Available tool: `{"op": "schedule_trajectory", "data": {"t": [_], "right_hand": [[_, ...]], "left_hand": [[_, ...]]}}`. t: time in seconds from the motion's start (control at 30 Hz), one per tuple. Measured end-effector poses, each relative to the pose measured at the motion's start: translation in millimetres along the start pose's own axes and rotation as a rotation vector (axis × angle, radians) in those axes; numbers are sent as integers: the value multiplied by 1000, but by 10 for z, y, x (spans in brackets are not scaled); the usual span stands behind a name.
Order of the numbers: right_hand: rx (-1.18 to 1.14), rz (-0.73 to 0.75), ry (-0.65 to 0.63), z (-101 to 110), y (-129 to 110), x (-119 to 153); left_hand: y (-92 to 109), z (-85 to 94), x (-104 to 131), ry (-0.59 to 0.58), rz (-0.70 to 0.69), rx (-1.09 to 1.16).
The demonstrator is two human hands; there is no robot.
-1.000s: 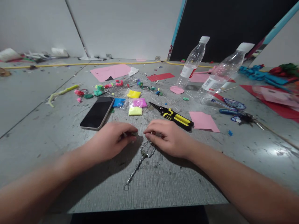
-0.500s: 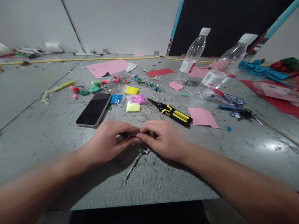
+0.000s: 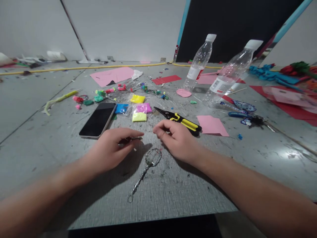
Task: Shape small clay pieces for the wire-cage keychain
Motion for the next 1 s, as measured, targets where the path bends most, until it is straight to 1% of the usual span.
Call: {"op": "schedule_trajectory", "data": {"t": [0.1, 0.2, 0.27, 0.33, 0.47, 0.53, 0.6, 0.7, 0.83, 1.0], "right_hand": [[-32, -8, -46, -66, -14, 14], [-61, -17, -63, -105, -19, 26], [-72, -14, -84, -122, -19, 29], [-50, 17, -103, -133, -29, 32], [52, 126, -123, -158, -72, 52], [32, 108, -132, -179, -63, 63], [-42, 55, -129, -197, -37, 69], [-109, 10, -106, -202, -8, 68], [-46, 53, -58, -158, -27, 62], [34, 193, -50, -152, -137, 76]], "left_hand": [[-5, -15, -14, -42, 31, -2], [15, -16, -17, -60, 105, 47], [37, -18, -18, -73, 119, 79], [48, -20, -22, -82, 121, 98], [37, -16, -34, -73, 128, 81], [27, -17, -34, -69, 134, 82], [16, -31, -27, -81, 151, 107], [-24, -70, -6, -103, 238, 226], [-61, -141, 15, -163, 365, 457], [-5, -166, 12, -248, 367, 561]]}}
Point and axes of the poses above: each hand's wrist, its own x-axis away from the middle knuckle, its own z-axis out of the back of the hand, y = z × x, the point moved 4 cm from there along -x, towards the middle knuckle, and after that the axes turned 3 degrees about z, right-handed, at the moved point
